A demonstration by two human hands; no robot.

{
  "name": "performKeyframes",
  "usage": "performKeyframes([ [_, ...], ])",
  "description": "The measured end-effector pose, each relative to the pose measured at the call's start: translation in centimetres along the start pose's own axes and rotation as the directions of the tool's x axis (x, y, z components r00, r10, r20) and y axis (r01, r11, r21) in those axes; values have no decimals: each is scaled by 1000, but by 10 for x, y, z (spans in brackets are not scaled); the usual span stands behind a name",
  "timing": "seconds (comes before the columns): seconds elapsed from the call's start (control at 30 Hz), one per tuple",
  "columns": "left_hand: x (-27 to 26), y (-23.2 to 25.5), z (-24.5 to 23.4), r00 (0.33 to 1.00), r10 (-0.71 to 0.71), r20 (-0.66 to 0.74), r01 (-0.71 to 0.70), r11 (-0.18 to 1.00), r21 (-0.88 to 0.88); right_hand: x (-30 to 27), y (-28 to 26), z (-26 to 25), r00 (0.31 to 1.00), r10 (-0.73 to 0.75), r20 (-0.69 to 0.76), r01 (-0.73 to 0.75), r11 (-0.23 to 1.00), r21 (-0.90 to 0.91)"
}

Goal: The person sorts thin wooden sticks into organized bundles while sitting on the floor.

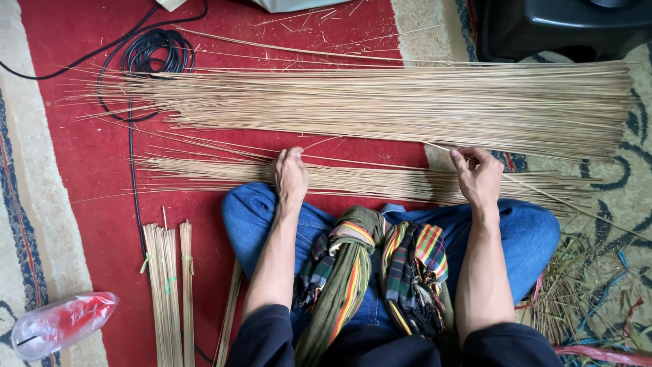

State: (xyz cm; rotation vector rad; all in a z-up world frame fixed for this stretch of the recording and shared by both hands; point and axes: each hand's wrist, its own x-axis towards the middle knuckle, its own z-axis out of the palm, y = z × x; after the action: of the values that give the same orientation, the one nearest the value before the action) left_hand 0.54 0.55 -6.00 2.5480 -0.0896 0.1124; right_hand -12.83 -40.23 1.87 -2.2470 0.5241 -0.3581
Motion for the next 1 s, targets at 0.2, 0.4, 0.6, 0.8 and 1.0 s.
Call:
performKeyframes([
  [0.2, 1, 20, -1, 895, 442, 60, -446, 892, 73, -3, -2, 12, 981, -93, 168, 101, 994, -45],
  [0.4, -16, 53, 13, 673, 707, 217, -704, 702, -103, -26, -50, 57, 911, -282, 302, 327, 939, -109],
  [0.6, -10, 39, -6, 709, 619, 337, -660, 751, 9, -12, -34, 34, 912, -157, 378, 209, 973, -99],
  [0.8, 2, 35, -40, 847, 360, 391, -394, 919, 6, -5, 14, -16, 952, -1, 307, 54, 985, -164],
  [1.0, 20, -4, -45, 842, 191, 505, -312, 935, 168, -2, 32, -38, 972, 21, 234, 24, 982, -186],
])
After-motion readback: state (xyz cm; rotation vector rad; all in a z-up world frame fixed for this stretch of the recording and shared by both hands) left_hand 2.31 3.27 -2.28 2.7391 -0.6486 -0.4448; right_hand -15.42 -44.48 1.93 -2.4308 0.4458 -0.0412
